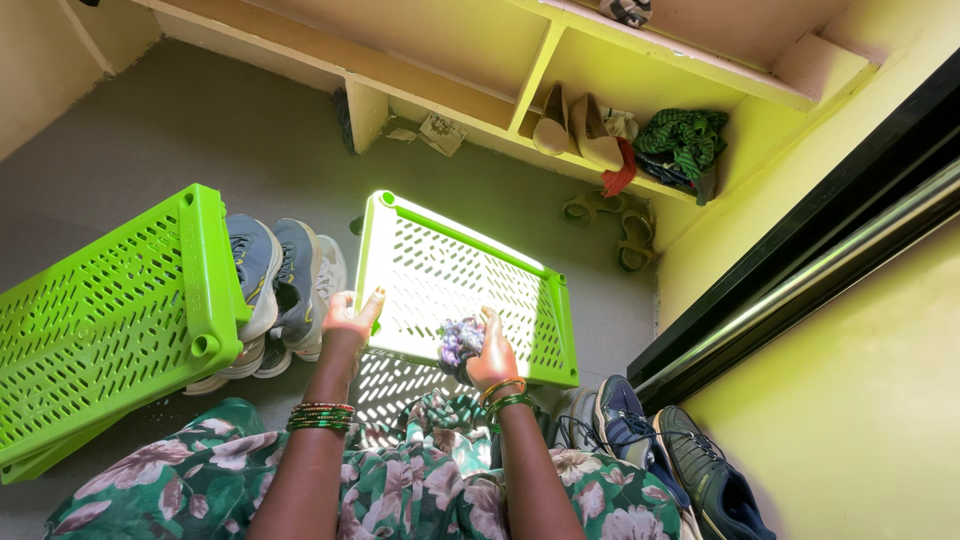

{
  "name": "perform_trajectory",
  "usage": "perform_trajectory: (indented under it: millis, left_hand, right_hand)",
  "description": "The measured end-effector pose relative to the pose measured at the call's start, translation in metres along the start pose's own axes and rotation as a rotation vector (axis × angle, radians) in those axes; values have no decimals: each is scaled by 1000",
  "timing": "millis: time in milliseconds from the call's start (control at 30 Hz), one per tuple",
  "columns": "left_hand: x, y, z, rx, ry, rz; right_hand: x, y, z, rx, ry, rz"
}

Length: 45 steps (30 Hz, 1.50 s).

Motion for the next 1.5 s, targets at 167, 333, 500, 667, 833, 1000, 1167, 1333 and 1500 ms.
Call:
perform_trajectory:
  millis: [167, 333, 500, 667, 833, 1000, 1167, 1333, 1500]
  left_hand:
    - [13, -12, -11, 10, 104, 99]
    - [13, -27, 4, -11, 158, 162]
    - [12, -19, 9, -91, 88, 25]
    - [20, -16, -1, -12, 117, -36]
    - [14, -12, -3, -15, 201, -37]
    - [10, 16, 31, -172, 167, -133]
    - [5, 27, 38, -414, 392, -198]
    - [0, 14, 32, 342, -137, -24]
    - [1, 5, 9, 5, -90, -60]
  right_hand:
    - [3, -19, 33, 434, 190, -303]
    - [-15, -34, 72, 534, 132, -241]
    - [-33, -55, 98, 441, 46, 48]
    - [-35, -65, 120, 516, 249, 77]
    - [-28, -68, 148, 852, 194, -149]
    - [-33, -61, 157, 710, 277, 77]
    - [-39, -65, 159, 708, 334, 2]
    - [-45, -66, 154, 721, 281, 45]
    - [-42, -68, 156, 849, 264, -16]
Point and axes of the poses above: each hand's wrist, its own y-axis towards the middle knuckle, its own x-axis out of the back of the hand, z = x × y, the point moved 3 cm from there along y, towards the middle knuckle, and after that the axes turned 8 degrees about y, right-handed, at the moved point
